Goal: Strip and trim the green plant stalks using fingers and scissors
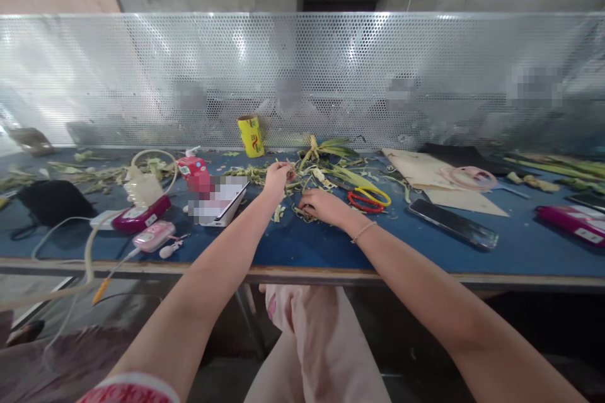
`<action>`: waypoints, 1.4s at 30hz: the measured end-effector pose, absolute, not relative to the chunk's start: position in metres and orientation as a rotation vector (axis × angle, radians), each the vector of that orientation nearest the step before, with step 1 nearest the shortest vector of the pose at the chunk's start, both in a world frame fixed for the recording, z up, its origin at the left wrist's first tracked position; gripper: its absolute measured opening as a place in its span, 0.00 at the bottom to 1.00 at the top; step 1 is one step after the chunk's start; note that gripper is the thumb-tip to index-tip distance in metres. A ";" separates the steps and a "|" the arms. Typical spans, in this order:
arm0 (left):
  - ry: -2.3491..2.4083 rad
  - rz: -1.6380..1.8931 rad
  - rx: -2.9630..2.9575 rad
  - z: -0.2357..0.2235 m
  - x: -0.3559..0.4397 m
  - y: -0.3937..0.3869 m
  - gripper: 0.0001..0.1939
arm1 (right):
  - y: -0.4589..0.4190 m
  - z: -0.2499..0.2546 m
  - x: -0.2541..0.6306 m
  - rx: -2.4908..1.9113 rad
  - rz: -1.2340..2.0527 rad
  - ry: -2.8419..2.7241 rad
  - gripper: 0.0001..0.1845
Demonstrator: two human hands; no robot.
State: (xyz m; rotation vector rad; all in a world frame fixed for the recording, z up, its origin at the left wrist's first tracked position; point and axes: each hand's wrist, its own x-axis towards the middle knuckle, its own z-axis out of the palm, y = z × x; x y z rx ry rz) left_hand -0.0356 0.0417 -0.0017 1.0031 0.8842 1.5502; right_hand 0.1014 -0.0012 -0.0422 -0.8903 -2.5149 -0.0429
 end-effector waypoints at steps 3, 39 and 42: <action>0.838 1.543 1.027 -0.002 -0.036 0.042 0.06 | -0.002 -0.035 0.103 -0.899 0.113 -2.326 0.06; 0.951 1.552 1.751 -0.003 -0.024 0.022 0.13 | 0.000 -0.009 0.133 -0.905 0.648 -1.357 0.18; 0.963 1.547 1.763 -0.002 -0.022 0.021 0.12 | 0.001 -0.010 0.132 -0.869 0.752 -1.296 0.18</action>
